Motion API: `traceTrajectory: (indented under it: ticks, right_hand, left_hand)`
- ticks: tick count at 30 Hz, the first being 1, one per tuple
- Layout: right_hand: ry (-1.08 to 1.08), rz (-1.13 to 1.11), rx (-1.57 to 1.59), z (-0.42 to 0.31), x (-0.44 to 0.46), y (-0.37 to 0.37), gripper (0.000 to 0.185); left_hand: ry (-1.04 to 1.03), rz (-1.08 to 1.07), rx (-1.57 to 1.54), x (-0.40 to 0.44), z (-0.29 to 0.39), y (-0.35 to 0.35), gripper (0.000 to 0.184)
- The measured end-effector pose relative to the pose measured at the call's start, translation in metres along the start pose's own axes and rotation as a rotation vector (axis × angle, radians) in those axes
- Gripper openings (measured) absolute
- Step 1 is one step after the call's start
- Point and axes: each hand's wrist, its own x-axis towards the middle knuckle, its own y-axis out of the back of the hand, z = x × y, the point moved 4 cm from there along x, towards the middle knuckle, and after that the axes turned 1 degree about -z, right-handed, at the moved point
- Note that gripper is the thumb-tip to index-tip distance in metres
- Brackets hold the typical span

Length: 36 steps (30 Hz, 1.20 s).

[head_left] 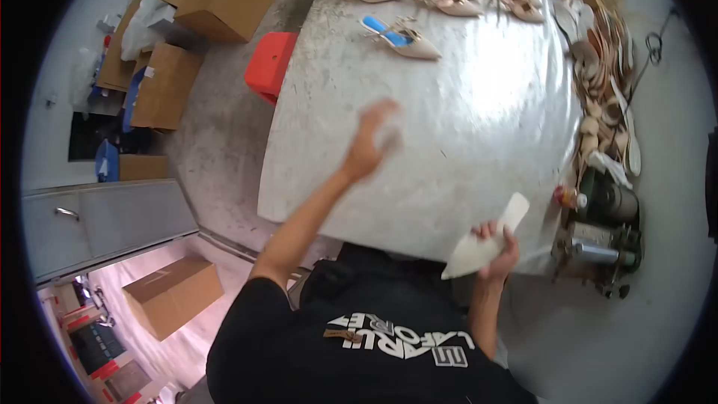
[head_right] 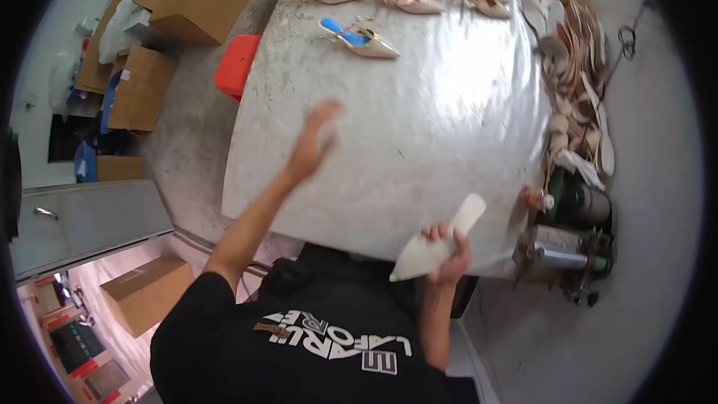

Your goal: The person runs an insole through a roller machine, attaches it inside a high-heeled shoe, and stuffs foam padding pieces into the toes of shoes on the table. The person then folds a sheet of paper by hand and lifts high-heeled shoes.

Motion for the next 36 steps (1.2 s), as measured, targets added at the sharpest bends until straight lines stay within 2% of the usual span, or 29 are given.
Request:
traceTrajectory:
  ticks: [1,2,3,4,6,7,8,9,10,11,12,13,14,15,17,19,21,23,24,26,28,30,32,34,35,36]
  right_hand:
    - [0.006,0.015,0.009,0.011,-0.008,-0.003,0.024]
    - [0.022,0.093,-0.012,0.024,-0.019,-0.011,0.023]
    - [0.042,0.170,-0.027,0.040,-0.029,-0.020,0.023]
    - [0.061,0.236,-0.076,0.052,-0.039,-0.021,0.025]
    - [0.114,0.331,-0.199,0.071,-0.057,-0.029,0.028]
    - [0.146,0.357,-0.278,0.075,-0.068,-0.033,0.030]
    - [0.153,0.303,-0.361,0.076,-0.078,-0.020,0.040]
    - [0.152,0.293,-0.386,0.079,-0.081,-0.024,0.040]
    - [0.193,0.285,-0.480,0.083,-0.084,-0.032,0.046]
    - [0.215,0.270,-0.570,0.086,-0.085,-0.037,0.052]
    - [0.207,0.227,-0.525,0.088,-0.084,-0.029,0.059]
    - [0.137,0.216,-0.531,0.095,-0.080,-0.034,0.059]
    - [0.165,0.288,-0.548,0.099,-0.073,-0.040,0.059]
    - [0.192,0.356,-0.565,0.103,-0.067,-0.046,0.058]
    - [0.090,0.286,-0.569,0.106,-0.048,-0.043,0.059]
    - [0.033,0.011,-0.642,0.111,-0.019,-0.034,0.059]
    - [-0.043,-0.005,-0.715,0.130,0.002,-0.049,0.056]
    - [-0.114,-0.004,-0.665,0.144,0.020,-0.051,0.055]
    - [-0.131,0.006,-0.680,0.152,0.026,-0.056,0.055]
    - [-0.147,-0.060,-0.738,0.174,0.036,-0.074,0.055]
    - [-0.159,-0.102,-0.800,0.202,0.040,-0.094,0.056]
    - [-0.133,-0.119,-0.814,0.241,0.045,-0.117,0.057]
    - [-0.129,-0.090,-0.878,0.290,0.056,-0.135,0.059]
    - [-0.123,-0.061,-0.946,0.359,0.065,-0.150,0.058]
    - [-0.146,-0.055,-0.977,0.396,0.071,-0.152,0.055]
    - [-0.174,-0.054,-1.018,0.432,0.075,-0.160,0.053]
  left_hand:
    - [0.111,0.181,-0.280,0.035,-0.084,0.005,0.041]
    - [0.327,0.197,-0.283,0.080,-0.129,0.029,0.038]
    - [0.193,0.280,0.001,0.118,-0.176,0.039,0.043]
    - [0.324,0.352,-0.129,0.150,-0.220,0.043,0.050]
    - [0.482,0.466,-0.075,0.207,-0.291,0.029,0.057]
    - [0.490,0.440,-0.219,0.228,-0.318,0.013,0.059]
    - [0.492,0.422,-0.361,0.244,-0.337,-0.002,0.062]
    - [0.470,0.266,-0.500,0.252,-0.332,-0.011,0.063]
    - [0.500,0.238,-0.709,0.250,-0.342,-0.040,0.059]
    - [0.589,0.216,-0.530,0.242,-0.326,-0.047,0.055]
    - [0.693,0.190,-0.338,0.227,-0.310,-0.050,0.053]
    - [0.674,0.159,-0.234,0.212,-0.316,-0.057,0.053]
    - [0.751,0.304,-0.310,0.172,-0.299,-0.057,0.055]
    - [0.722,0.417,-0.263,0.131,-0.282,-0.051,0.056]
    - [0.846,0.500,-0.304,0.044,-0.227,0.010,0.057]
    - [0.769,0.563,-0.359,-0.048,-0.215,0.067,0.052]
    - [0.693,0.698,-0.357,-0.122,-0.191,0.140,0.047]
    - [0.788,0.595,-0.332,-0.190,-0.183,0.201,0.041]
    - [0.796,0.641,-0.329,-0.215,-0.176,0.227,0.041]
    - [0.836,0.597,-0.418,-0.255,-0.166,0.269,0.037]
    - [0.943,0.648,-0.496,-0.311,-0.175,0.309,0.029]
    - [0.748,0.886,-0.300,-0.389,-0.207,0.344,0.057]
    - [0.940,1.082,-0.308,-0.470,-0.217,0.399,0.059]
    - [0.904,1.218,0.022,-0.575,-0.246,0.440,0.057]
    - [1.132,1.484,-0.344,-0.624,-0.254,0.456,0.056]
    - [1.235,1.546,-0.244,-0.666,-0.254,0.481,0.056]
